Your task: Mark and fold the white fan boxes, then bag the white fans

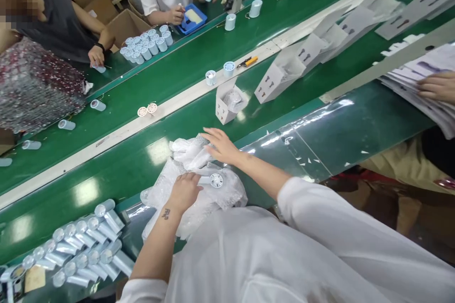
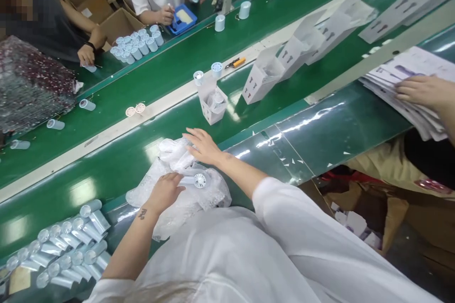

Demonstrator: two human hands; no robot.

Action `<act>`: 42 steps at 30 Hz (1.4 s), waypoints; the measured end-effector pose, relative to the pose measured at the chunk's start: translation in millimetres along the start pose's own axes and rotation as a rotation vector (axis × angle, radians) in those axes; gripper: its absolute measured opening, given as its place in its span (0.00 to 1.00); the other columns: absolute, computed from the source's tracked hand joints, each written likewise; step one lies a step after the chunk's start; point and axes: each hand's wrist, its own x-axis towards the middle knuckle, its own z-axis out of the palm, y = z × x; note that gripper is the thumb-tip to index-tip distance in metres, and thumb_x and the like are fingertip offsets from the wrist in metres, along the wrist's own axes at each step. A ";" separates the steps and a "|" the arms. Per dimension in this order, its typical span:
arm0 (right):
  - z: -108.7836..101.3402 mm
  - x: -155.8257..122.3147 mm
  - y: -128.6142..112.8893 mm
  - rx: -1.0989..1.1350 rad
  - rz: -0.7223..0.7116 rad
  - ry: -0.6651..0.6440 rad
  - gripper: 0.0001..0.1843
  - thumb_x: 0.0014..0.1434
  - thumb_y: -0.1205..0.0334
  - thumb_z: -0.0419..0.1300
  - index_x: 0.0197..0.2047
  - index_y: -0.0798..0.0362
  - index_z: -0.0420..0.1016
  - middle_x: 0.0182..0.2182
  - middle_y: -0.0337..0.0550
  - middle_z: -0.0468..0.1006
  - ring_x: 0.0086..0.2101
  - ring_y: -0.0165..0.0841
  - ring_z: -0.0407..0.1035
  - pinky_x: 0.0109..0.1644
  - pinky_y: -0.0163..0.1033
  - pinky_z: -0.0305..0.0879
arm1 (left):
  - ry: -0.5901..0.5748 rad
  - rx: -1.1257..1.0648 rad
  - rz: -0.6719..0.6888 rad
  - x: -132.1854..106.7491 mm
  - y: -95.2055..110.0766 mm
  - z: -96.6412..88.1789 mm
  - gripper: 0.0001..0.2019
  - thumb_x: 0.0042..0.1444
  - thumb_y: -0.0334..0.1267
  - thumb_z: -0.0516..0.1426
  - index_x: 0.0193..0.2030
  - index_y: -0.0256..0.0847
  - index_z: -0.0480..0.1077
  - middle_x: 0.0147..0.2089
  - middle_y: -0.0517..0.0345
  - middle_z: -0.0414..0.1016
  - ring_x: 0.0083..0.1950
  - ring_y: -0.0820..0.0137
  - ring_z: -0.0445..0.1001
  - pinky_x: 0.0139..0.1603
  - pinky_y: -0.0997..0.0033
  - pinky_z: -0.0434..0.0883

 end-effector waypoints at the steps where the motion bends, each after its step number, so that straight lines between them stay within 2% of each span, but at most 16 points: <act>1: 7.5 31.7 -3.1 -0.037 -0.016 -0.155 0.36 0.61 0.46 0.55 0.69 0.49 0.56 0.70 0.51 0.49 0.66 0.51 0.43 0.64 0.61 0.51 | 0.098 -0.088 -0.071 -14.8 -9.0 -7.6 0.13 0.61 0.40 0.55 0.51 0.42 0.70 0.51 0.48 0.75 0.53 0.59 0.72 0.54 0.60 0.67; 3: 27.1 77.3 -8.6 -0.108 -0.049 -0.447 0.43 0.51 0.48 0.67 0.67 0.47 0.59 0.69 0.51 0.50 0.65 0.56 0.47 0.61 0.61 0.55 | 0.307 -0.235 -0.328 -56.0 -37.7 -18.0 0.13 0.61 0.44 0.53 0.47 0.43 0.71 0.48 0.50 0.77 0.49 0.61 0.75 0.51 0.63 0.69; 6: 48.2 96.3 -12.4 -0.153 -0.121 -0.603 0.24 0.52 0.61 0.66 0.53 0.52 0.74 0.59 0.51 0.69 0.55 0.46 0.64 0.57 0.48 0.62 | 0.523 -0.325 -0.946 -142.6 -89.5 -13.4 0.11 0.57 0.46 0.55 0.37 0.42 0.72 0.36 0.54 0.78 0.39 0.62 0.76 0.43 0.64 0.70; 9: 45.6 80.8 -17.8 -0.140 -0.089 -0.454 0.14 0.61 0.64 0.55 0.46 0.59 0.76 0.48 0.55 0.75 0.47 0.42 0.69 0.51 0.44 0.64 | 0.649 -0.286 -1.469 -230.4 -116.7 13.9 0.09 0.55 0.44 0.55 0.32 0.40 0.70 0.29 0.55 0.74 0.36 0.60 0.75 0.41 0.62 0.70; 11: 38.8 61.3 -29.0 -0.077 0.042 -0.204 0.14 0.63 0.57 0.53 0.41 0.57 0.76 0.38 0.50 0.77 0.40 0.40 0.71 0.43 0.41 0.65 | 0.701 -0.228 -1.627 -269.0 -117.2 37.0 0.10 0.57 0.42 0.52 0.33 0.38 0.69 0.31 0.51 0.74 0.38 0.59 0.74 0.42 0.60 0.70; 13: 38.4 33.9 -46.4 0.037 0.055 -0.210 0.15 0.63 0.52 0.53 0.39 0.54 0.75 0.32 0.43 0.76 0.33 0.36 0.69 0.36 0.37 0.63 | 0.725 -0.188 -1.678 -285.7 -113.2 58.3 0.11 0.59 0.42 0.50 0.37 0.37 0.68 0.35 0.48 0.74 0.41 0.59 0.74 0.45 0.59 0.70; 17: 71.5 -31.4 -77.1 -0.032 -0.262 -0.680 0.05 0.59 0.63 0.57 0.35 0.51 0.75 0.33 0.42 0.77 0.34 0.35 0.70 0.35 0.36 0.63 | 0.709 -0.181 -1.596 -269.7 -122.4 84.4 0.12 0.59 0.41 0.51 0.45 0.36 0.67 0.43 0.46 0.75 0.44 0.62 0.74 0.49 0.63 0.69; 19: 95.2 -55.0 -83.3 -0.190 -0.322 -0.765 0.08 0.56 0.72 0.56 0.36 0.53 0.75 0.35 0.46 0.78 0.38 0.39 0.71 0.38 0.39 0.65 | 0.674 -0.203 -1.516 -248.8 -139.0 87.2 0.12 0.60 0.39 0.51 0.47 0.36 0.67 0.45 0.46 0.75 0.47 0.63 0.74 0.51 0.65 0.69; 24: 113.9 -71.2 -93.1 -0.325 -0.286 -0.656 0.15 0.58 0.73 0.52 0.45 0.56 0.75 0.46 0.57 0.76 0.53 0.48 0.64 0.56 0.55 0.59 | 0.607 -0.232 -1.501 -198.4 -190.1 69.3 0.17 0.56 0.39 0.55 0.50 0.32 0.66 0.54 0.32 0.70 0.54 0.50 0.72 0.53 0.52 0.68; 27: 90.5 -68.0 -98.8 -0.198 -0.221 -0.586 0.26 0.54 0.67 0.58 0.57 0.54 0.69 0.58 0.57 0.67 0.61 0.53 0.55 0.63 0.65 0.49 | 0.574 -0.289 -1.595 -184.9 -212.6 50.3 0.19 0.49 0.42 0.60 0.44 0.28 0.69 0.48 0.26 0.71 0.51 0.40 0.72 0.48 0.42 0.67; 29: 67.4 -65.0 -98.7 0.009 -0.195 -0.527 0.32 0.53 0.63 0.58 0.62 0.52 0.64 0.60 0.56 0.64 0.62 0.50 0.53 0.64 0.65 0.48 | 0.561 -0.350 -1.604 -181.9 -217.1 39.1 0.16 0.46 0.43 0.62 0.35 0.31 0.71 0.39 0.32 0.74 0.48 0.39 0.73 0.45 0.42 0.68; 31: 45.6 -59.2 -97.3 0.230 -0.106 -0.380 0.26 0.56 0.60 0.57 0.59 0.50 0.66 0.58 0.54 0.67 0.60 0.47 0.59 0.63 0.61 0.54 | 0.602 -0.408 -1.566 -178.6 -204.5 29.5 0.15 0.48 0.48 0.59 0.30 0.35 0.71 0.30 0.44 0.74 0.43 0.47 0.74 0.43 0.51 0.70; 34: 31.3 -39.6 -104.0 0.573 0.267 -0.136 0.16 0.60 0.51 0.56 0.48 0.48 0.73 0.49 0.50 0.74 0.51 0.42 0.69 0.58 0.55 0.64 | 0.874 -0.757 -1.373 -162.0 -144.7 15.6 0.19 0.52 0.53 0.54 0.32 0.36 0.72 0.26 0.56 0.70 0.32 0.64 0.73 0.34 0.66 0.71; 36: 39.5 -22.6 -120.3 0.904 0.500 -0.245 0.20 0.59 0.45 0.59 0.47 0.49 0.73 0.46 0.48 0.76 0.47 0.40 0.72 0.55 0.53 0.68 | 0.987 -1.184 -1.067 -142.1 -89.6 4.9 0.19 0.49 0.52 0.58 0.36 0.35 0.72 0.28 0.59 0.71 0.29 0.71 0.70 0.31 0.70 0.70; 39: 64.9 -6.9 -154.5 1.357 0.586 -0.634 0.27 0.52 0.41 0.65 0.46 0.53 0.74 0.44 0.50 0.79 0.44 0.40 0.74 0.49 0.50 0.72 | 0.655 -1.431 -0.638 -121.8 -27.0 -10.5 0.22 0.46 0.50 0.64 0.43 0.36 0.74 0.33 0.57 0.76 0.28 0.72 0.71 0.31 0.72 0.70; 42: 75.0 -8.7 -171.4 1.469 0.609 -0.638 0.25 0.49 0.44 0.68 0.42 0.54 0.74 0.40 0.49 0.79 0.40 0.38 0.75 0.42 0.46 0.75 | 0.541 -1.298 -0.590 -145.7 -15.6 -7.3 0.19 0.53 0.50 0.60 0.44 0.38 0.74 0.32 0.56 0.75 0.29 0.71 0.72 0.32 0.70 0.71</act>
